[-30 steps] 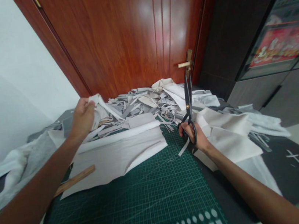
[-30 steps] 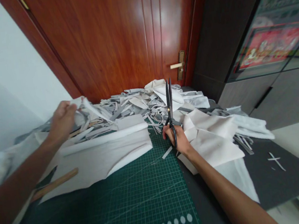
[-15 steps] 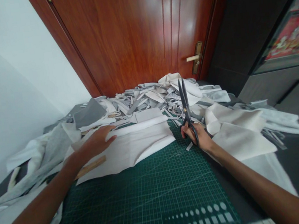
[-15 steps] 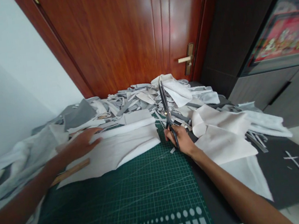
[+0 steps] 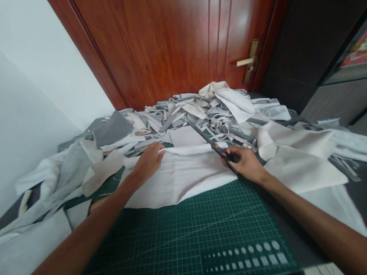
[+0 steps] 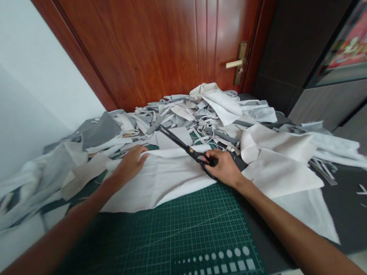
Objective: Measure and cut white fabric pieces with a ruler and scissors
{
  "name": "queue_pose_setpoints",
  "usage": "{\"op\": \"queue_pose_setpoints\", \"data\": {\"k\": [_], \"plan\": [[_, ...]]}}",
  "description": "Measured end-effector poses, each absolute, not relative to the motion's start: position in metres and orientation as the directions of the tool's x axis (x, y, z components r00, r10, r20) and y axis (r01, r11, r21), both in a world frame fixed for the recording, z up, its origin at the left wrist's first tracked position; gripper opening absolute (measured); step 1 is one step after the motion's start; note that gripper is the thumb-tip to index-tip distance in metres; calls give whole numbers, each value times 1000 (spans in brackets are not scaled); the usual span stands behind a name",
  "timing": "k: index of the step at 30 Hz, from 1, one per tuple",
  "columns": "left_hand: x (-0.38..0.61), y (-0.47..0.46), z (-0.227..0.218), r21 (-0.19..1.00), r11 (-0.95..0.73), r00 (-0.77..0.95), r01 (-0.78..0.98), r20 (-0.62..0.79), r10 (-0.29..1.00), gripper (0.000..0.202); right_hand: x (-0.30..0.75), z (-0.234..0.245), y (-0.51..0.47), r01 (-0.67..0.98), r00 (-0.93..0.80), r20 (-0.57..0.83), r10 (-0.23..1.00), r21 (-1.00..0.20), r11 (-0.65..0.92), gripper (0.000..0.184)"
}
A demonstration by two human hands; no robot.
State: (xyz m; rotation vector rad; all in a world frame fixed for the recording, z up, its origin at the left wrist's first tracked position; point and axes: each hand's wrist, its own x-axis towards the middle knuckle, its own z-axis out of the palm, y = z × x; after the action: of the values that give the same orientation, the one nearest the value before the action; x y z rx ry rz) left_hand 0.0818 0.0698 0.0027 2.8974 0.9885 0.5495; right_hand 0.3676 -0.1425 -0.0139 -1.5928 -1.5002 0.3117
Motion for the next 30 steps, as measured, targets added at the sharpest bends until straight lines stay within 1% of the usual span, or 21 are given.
{"op": "queue_pose_setpoints", "data": {"k": [1, 3, 4, 6, 7, 9, 11, 14, 16, 18, 21, 24, 30], "plan": [[88, 62, 4, 131, -794, 725, 593, 340, 598, 22, 368, -15, -143, 688, 222, 392, 893, -712, 142, 27], [98, 42, 4, 110, -795, 716, 597, 375, 590, 31, 368, -17, -143, 718, 208, 405, 890, -681, 142, 26], [100, 29, 4, 95, -809, 731, 580, 378, 569, 35, 367, -17, -143, 727, 207, 412, 888, -671, 142, 26], [99, 1, -1, 50, -851, 789, 522, 349, 505, 36, 365, -18, -143, 734, 211, 427, 879, -664, 147, 26], [96, -13, -4, 60, -875, 823, 481, 313, 474, 36, 364, -18, -143, 733, 219, 435, 874, -664, 147, 26], [88, -41, -10, 129, -911, 882, 392, 230, 412, 41, 363, -17, -143, 731, 240, 446, 863, -668, 142, 26], [79, -65, -14, 186, -919, 912, 348, 161, 378, 45, 363, -16, -143, 728, 255, 449, 856, -672, 136, 26], [70, -91, -13, 210, -951, 969, 225, 51, 241, 54, 362, -17, -143, 720, 254, 439, 862, -681, 135, 28], [69, -102, -11, 233, -961, 988, 146, 12, 153, 61, 361, -18, -142, 718, 249, 431, 867, -683, 133, 29], [71, -110, -9, 261, -963, 997, 72, 4, 76, 68, 360, -20, -142, 724, 248, 426, 870, -678, 126, 29], [78, -120, -10, 294, -955, 1000, -25, 17, -22, 70, 360, -23, -141, 735, 250, 419, 873, -669, 111, 31], [88, -131, -12, 302, -949, 995, -96, 42, -87, 68, 361, -26, -140, 726, 265, 410, 873, -680, 99, 35], [113, -149, -12, 296, -930, 975, -220, 108, -197, 56, 365, -31, -137, 625, 310, 321, 895, -778, 62, 41]]}}
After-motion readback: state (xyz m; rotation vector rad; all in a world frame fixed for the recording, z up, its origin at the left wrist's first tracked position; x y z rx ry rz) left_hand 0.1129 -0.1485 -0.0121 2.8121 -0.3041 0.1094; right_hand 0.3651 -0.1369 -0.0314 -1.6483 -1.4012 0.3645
